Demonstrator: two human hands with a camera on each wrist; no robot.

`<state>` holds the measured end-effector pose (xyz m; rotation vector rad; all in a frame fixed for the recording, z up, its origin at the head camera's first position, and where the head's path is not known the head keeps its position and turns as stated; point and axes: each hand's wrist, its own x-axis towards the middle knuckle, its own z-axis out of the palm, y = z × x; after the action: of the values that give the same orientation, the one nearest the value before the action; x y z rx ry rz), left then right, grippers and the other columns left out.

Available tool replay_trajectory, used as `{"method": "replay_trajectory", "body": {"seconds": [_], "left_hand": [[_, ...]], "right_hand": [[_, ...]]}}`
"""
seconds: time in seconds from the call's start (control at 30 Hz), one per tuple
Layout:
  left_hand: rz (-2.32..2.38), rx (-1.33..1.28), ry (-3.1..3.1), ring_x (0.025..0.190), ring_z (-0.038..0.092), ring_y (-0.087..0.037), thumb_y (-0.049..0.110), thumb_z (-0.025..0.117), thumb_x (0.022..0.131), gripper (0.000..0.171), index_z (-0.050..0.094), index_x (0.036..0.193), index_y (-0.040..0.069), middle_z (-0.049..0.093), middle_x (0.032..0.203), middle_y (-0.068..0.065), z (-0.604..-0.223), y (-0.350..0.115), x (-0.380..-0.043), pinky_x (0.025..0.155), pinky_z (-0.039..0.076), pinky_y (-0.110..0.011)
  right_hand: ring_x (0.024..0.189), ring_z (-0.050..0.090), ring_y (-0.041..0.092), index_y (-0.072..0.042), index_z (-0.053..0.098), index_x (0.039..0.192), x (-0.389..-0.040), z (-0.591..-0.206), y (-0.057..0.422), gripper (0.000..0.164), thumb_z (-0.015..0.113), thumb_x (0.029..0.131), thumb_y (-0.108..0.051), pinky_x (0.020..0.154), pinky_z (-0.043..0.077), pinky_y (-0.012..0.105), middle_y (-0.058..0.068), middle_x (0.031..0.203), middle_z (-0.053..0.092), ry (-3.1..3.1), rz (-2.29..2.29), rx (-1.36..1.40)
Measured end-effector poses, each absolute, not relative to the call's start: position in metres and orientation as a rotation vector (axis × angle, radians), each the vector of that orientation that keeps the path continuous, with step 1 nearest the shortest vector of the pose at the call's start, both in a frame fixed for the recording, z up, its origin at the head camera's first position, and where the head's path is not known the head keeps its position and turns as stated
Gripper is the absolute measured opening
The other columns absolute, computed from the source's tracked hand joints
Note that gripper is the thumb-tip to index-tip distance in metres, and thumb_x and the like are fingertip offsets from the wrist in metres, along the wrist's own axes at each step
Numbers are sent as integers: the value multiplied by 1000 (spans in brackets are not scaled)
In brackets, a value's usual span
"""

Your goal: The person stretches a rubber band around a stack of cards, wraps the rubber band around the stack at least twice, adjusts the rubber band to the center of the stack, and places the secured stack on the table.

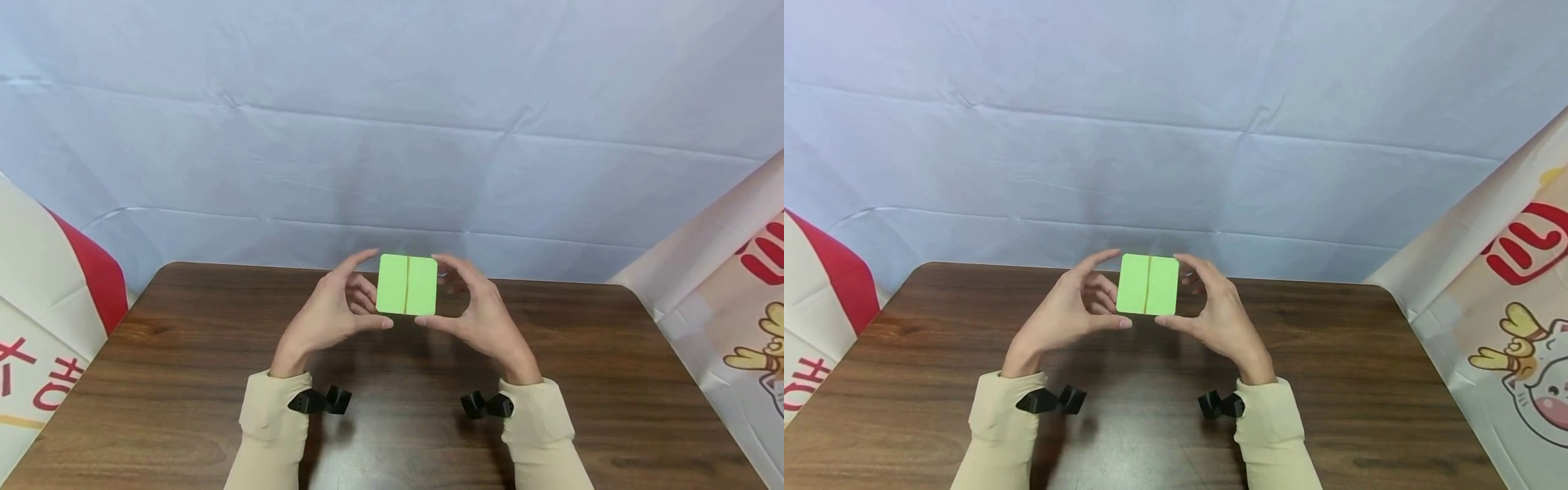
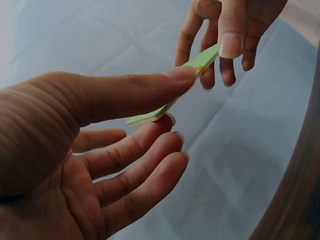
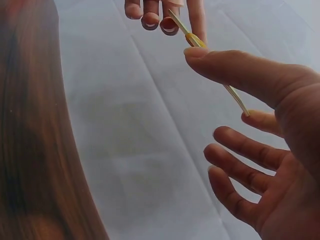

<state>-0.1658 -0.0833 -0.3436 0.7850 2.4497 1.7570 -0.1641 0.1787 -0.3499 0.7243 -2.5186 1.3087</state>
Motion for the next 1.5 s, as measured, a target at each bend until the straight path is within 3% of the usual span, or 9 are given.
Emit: {"method": "replay_trajectory", "body": {"seconds": [0.1, 0.33, 0.63, 0.9, 1.13, 1.3, 1.5], "left_hand": [[1684, 809, 2495, 78, 67, -19, 2, 92, 71, 101, 36, 154, 11, 66, 88, -5, -350, -84, -169, 74, 59, -33], [1459, 772, 2637, 72, 64, -12, 7, 93, 71, 90, 44, 146, 1, 66, 81, 0, -367, -85, -178, 71, 56, -30], [1104, 529, 2733, 70, 57, -13, 22, 98, 67, 86, 53, 139, 7, 63, 83, 3, -391, -84, -186, 71, 50, -35], [945, 360, 2664, 90, 59, -23, 23, 96, 71, 86, 52, 143, 9, 62, 101, -4, -414, -78, -191, 82, 50, -47], [945, 362, 2673, 98, 53, -25, 29, 95, 71, 86, 53, 144, 11, 58, 102, -5, -425, -75, -195, 84, 48, -45], [945, 341, 2716, 97, 48, -25, 33, 94, 73, 88, 52, 147, 13, 55, 99, -4, -430, -72, -196, 85, 43, -43], [989, 312, 2751, 88, 39, -24, 33, 91, 78, 82, 53, 148, 14, 49, 94, -5, -436, -67, -198, 76, 30, -37]], "right_hand": [[106, 60, 25, -14, 49, 146, -167, -356, 179, 93, 98, 67, -17, 89, 52, 50, 4, 119, 62, -2572, 1322, 702], [108, 60, 27, -12, 50, 145, -177, -375, 177, 90, 97, 69, -23, 90, 53, 49, 4, 120, 61, -2703, 1333, 686], [110, 59, 26, -5, 48, 147, -186, -405, 167, 93, 94, 73, -35, 92, 52, 46, 6, 121, 61, -2976, 1173, 666], [116, 47, 27, -7, 49, 149, -185, -421, 157, 91, 91, 75, -40, 98, 44, 50, 9, 127, 54, -3152, 960, 577], [111, 38, 28, -9, 50, 149, -187, -428, 159, 89, 89, 77, -42, 100, 33, 53, 9, 125, 46, -3177, 876, 536], [110, 36, 29, -7, 46, 152, -190, -433, 159, 89, 86, 81, -43, 96, 29, 51, 10, 125, 44, -3180, 864, 494], [112, 37, 31, -4, 42, 154, -192, -438, 157, 90, 83, 84, -44, 87, 28, 47, 14, 130, 44, -3161, 840, 423]]}}
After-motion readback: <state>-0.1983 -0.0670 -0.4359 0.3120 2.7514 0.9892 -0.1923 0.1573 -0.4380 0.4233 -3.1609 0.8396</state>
